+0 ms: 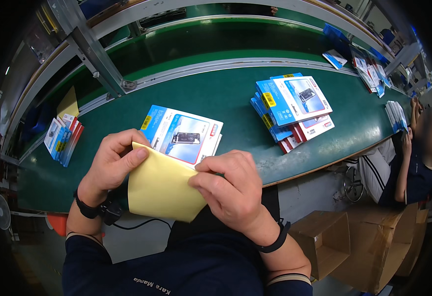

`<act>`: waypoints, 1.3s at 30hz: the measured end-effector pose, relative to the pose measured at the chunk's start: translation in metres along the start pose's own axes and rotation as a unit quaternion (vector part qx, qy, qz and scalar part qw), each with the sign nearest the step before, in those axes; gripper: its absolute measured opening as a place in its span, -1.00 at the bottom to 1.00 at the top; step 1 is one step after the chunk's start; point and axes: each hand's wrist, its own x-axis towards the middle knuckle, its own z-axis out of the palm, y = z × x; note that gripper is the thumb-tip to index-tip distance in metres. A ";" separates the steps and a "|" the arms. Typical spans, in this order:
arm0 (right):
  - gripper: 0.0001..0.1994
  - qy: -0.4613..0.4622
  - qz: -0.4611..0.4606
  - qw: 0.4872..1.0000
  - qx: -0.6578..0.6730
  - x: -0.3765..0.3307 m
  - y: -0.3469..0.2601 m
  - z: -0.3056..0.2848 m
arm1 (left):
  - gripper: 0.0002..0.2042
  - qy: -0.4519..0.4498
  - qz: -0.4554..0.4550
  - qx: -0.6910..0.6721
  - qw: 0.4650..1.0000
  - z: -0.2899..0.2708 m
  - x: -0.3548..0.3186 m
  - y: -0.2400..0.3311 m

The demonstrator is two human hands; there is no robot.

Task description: Peeling labels from a backing sheet and applying them to small product packaging boxes at a manufacturing workstation.

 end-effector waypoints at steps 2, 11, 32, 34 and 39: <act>-0.82 0.014 0.058 0.992 0.111 -0.001 -0.005 -0.004 | -0.77 -0.001 -0.022 -0.019 1.000 0.000 0.001 0.002; -0.88 0.055 0.444 0.815 0.368 -0.004 0.027 -0.011 | -0.81 -0.103 0.106 0.115 0.982 -0.008 0.008 0.004; -0.85 -0.028 0.504 0.791 0.344 0.009 0.033 0.001 | -0.83 -0.114 0.081 0.136 0.981 -0.006 0.008 0.006; -0.84 -0.033 0.511 0.784 0.351 0.008 0.033 0.000 | -0.83 -0.114 0.083 0.137 0.981 -0.006 0.008 0.006; -0.87 0.033 0.505 0.793 0.339 -0.007 0.030 0.002 | -0.83 -0.112 0.083 0.139 0.980 -0.007 0.008 0.006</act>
